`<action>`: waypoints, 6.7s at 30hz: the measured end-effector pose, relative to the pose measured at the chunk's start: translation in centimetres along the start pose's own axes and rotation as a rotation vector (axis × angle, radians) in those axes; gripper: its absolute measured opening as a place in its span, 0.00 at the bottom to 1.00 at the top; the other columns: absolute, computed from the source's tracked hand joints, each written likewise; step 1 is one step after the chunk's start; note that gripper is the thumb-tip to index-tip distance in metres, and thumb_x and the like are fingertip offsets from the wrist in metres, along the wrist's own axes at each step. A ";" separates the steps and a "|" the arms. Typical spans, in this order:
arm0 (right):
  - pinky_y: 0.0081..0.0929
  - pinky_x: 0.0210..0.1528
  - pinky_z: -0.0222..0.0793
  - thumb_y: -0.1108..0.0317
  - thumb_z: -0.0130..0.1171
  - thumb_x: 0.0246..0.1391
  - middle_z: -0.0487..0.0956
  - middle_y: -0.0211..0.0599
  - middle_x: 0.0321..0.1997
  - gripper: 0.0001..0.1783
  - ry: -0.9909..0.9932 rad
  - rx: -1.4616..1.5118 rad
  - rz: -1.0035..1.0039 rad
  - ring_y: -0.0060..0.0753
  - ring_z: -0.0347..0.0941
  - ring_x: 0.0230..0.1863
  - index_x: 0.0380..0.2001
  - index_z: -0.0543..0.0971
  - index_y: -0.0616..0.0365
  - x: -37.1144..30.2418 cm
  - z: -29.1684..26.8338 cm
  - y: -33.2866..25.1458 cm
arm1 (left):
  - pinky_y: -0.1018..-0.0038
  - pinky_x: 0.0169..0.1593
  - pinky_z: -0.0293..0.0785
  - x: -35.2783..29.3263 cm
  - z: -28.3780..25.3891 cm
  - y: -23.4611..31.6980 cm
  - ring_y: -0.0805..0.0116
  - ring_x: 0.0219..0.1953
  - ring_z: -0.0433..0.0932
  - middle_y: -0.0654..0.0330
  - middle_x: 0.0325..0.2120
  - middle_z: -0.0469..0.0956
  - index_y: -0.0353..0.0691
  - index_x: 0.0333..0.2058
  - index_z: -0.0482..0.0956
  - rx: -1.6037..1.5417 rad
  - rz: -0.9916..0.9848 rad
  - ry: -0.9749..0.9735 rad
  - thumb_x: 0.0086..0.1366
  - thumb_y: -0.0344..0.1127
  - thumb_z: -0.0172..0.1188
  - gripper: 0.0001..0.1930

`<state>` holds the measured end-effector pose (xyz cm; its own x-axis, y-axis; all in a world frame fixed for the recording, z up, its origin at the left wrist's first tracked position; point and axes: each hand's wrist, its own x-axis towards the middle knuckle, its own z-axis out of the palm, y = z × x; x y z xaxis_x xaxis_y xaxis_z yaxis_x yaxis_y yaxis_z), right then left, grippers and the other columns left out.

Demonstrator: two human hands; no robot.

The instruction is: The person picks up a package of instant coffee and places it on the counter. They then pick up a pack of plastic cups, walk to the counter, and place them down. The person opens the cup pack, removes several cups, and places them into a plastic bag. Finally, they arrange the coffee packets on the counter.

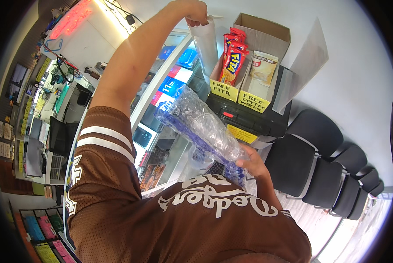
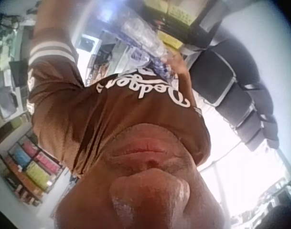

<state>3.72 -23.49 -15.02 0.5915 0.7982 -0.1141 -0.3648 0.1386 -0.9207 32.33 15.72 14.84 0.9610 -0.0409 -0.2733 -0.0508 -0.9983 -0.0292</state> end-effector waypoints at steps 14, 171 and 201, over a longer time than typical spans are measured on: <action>0.34 0.74 0.58 0.57 0.76 0.52 0.76 0.39 0.68 0.46 0.049 0.071 -0.028 0.32 0.69 0.68 0.70 0.71 0.67 -0.2 1.1 0.0 | 0.61 0.50 0.82 -3.4 -2.1 -2.7 0.53 0.46 0.87 0.47 0.41 0.89 0.35 0.42 0.90 -0.027 0.269 0.275 0.59 0.42 0.60 0.19; 0.33 0.59 0.74 0.69 0.77 0.53 0.79 0.44 0.58 0.42 -1.719 -0.295 -0.281 0.33 0.78 0.56 0.67 0.68 0.66 -69.2 188.1 72.5 | 0.50 0.54 0.75 -231.2 79.0 -2.6 0.38 0.51 0.80 0.43 0.44 0.83 0.42 0.55 0.75 0.048 -2.030 1.728 0.72 0.38 0.60 0.16; 0.40 0.74 0.59 0.67 0.68 0.59 0.68 0.41 0.69 0.47 -2.533 -0.171 0.978 0.39 0.65 0.71 0.76 0.55 0.59 -122.1 224.9 104.2 | 0.54 0.46 0.75 -285.8 100.6 21.0 0.41 0.39 0.81 0.43 0.34 0.84 0.34 0.36 0.87 -0.296 -2.856 1.361 0.75 0.61 0.53 0.31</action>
<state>-268.17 25.34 -13.11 -0.8724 -0.4888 -0.0092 0.1865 -0.3153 -0.9305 -270.78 10.64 -4.41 -0.9909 0.0958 0.0943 0.1332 0.6039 0.7858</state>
